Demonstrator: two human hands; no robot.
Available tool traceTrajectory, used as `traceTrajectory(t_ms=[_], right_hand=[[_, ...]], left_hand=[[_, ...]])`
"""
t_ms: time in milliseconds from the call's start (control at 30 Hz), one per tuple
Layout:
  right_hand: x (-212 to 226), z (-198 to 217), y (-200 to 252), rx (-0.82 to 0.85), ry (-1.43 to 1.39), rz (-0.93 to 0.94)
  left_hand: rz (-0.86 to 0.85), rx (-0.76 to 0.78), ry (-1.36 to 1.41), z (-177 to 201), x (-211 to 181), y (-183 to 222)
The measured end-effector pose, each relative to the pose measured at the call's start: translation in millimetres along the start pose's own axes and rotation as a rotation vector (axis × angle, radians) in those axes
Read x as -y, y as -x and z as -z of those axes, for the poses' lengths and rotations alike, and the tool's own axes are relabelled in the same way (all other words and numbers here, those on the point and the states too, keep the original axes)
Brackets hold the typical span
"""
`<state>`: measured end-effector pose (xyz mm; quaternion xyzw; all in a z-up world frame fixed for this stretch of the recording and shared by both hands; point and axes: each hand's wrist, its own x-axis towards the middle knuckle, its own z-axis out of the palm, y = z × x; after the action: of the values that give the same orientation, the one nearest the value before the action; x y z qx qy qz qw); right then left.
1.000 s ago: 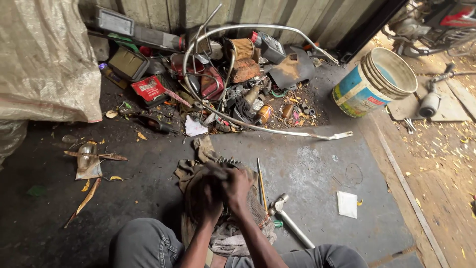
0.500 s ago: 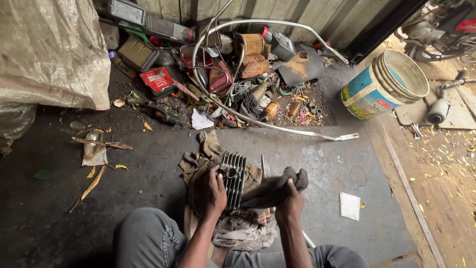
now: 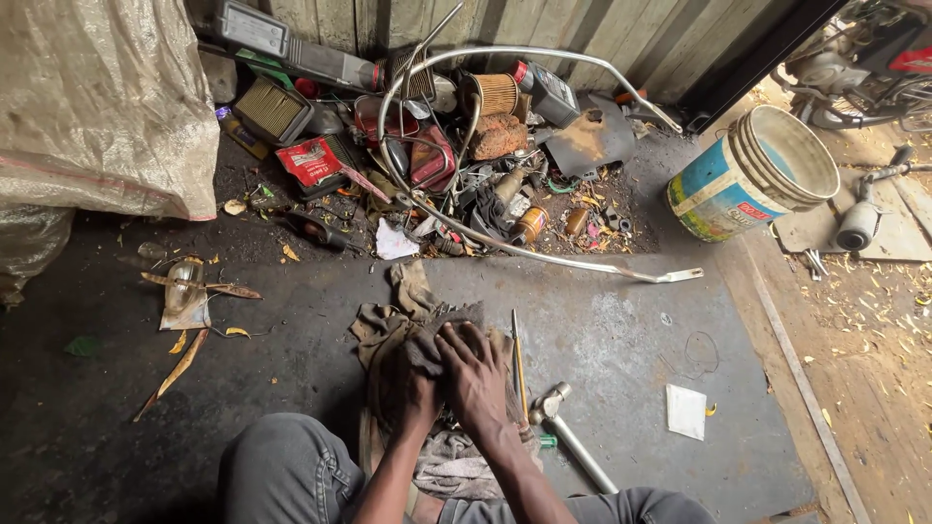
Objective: The user is seen cleaning a engine component of a motorcycle with a rag and a thin stick.
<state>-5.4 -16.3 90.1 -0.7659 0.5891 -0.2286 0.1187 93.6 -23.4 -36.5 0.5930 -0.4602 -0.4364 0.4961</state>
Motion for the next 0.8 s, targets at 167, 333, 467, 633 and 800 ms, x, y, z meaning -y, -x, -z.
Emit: traceTrajectory(t_ms=[167, 333, 467, 633, 800], right_hand=[[-26.1, -31.3, 2.2, 0.048, 0.114, 0.105], [-41.7, -38.7, 7.4, -0.036, 0.185, 0.279], [-21.5, 5.2, -4.2, 0.054, 0.245, 0.281], [-30.6, -5.1, -11.7, 0.112, 0.502, 0.43], [-16.8, 11.0, -24.8, 0.329, 0.436, 0.361]], left_hand=[[-0.021, -0.029, 0.334, -18.4, 53.1, -1.2], [-0.51, -0.176, -0.254, -31.4, 116.1, -3.5], [-0.401, -0.156, -0.333, -17.1, 76.2, -6.9], [-0.159, 0.008, -0.253, -18.9, 73.6, -6.5], [-0.331, -0.101, -0.39, -10.7, 53.3, 2.8]])
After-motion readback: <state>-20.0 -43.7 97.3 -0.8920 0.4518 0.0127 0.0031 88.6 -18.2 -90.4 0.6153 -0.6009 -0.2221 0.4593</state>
